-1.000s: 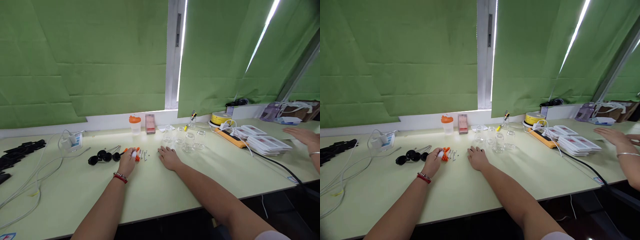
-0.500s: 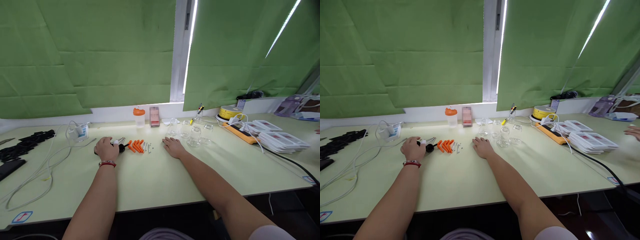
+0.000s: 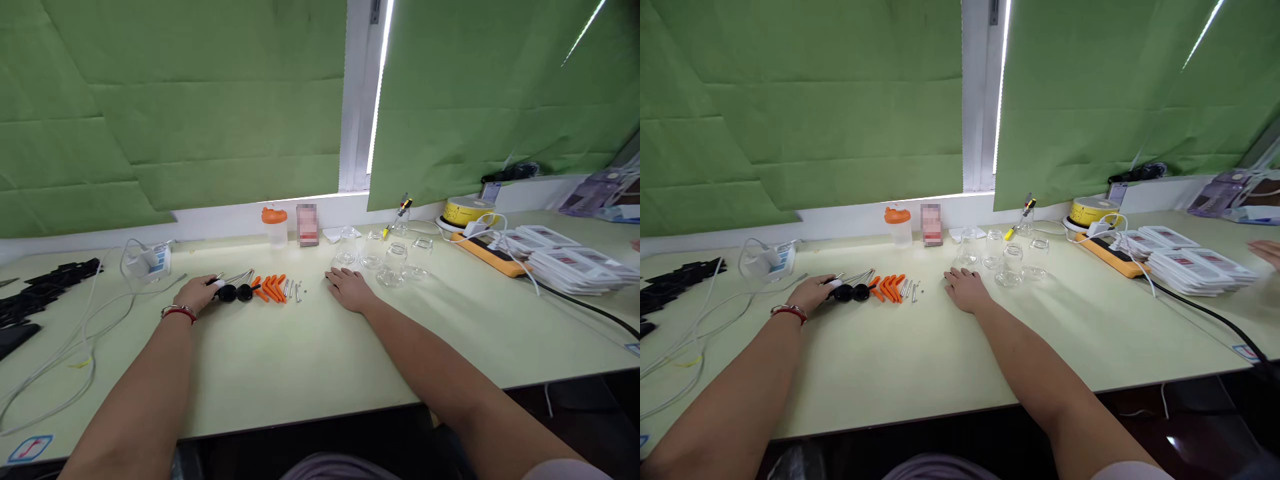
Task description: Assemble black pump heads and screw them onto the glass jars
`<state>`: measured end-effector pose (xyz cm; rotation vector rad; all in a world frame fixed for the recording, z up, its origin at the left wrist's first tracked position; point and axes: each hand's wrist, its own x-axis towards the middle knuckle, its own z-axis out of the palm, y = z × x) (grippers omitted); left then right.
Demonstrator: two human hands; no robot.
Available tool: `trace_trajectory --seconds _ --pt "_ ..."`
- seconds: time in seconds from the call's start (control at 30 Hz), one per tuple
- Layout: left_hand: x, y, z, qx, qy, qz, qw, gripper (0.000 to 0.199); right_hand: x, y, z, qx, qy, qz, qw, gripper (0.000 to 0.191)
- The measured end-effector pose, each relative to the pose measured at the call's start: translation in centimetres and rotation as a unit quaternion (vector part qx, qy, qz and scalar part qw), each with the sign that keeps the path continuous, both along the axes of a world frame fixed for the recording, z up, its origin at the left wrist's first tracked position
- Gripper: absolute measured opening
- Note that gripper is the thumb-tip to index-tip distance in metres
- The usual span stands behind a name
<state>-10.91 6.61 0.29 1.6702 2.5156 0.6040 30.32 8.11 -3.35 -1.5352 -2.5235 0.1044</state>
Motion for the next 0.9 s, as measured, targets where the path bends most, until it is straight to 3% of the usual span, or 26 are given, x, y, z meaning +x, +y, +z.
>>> trace_trajectory --seconds 0.17,0.9 --pt "1.0 0.7 -0.7 -0.023 -0.008 -0.031 0.999 0.044 0.2 0.0 -0.1 0.004 0.001 0.003 1.000 0.051" --pt "6.4 0.2 -1.0 -0.025 0.009 -0.072 0.997 0.042 0.4 -0.1 0.0 0.000 0.006 -0.010 1.000 0.051"
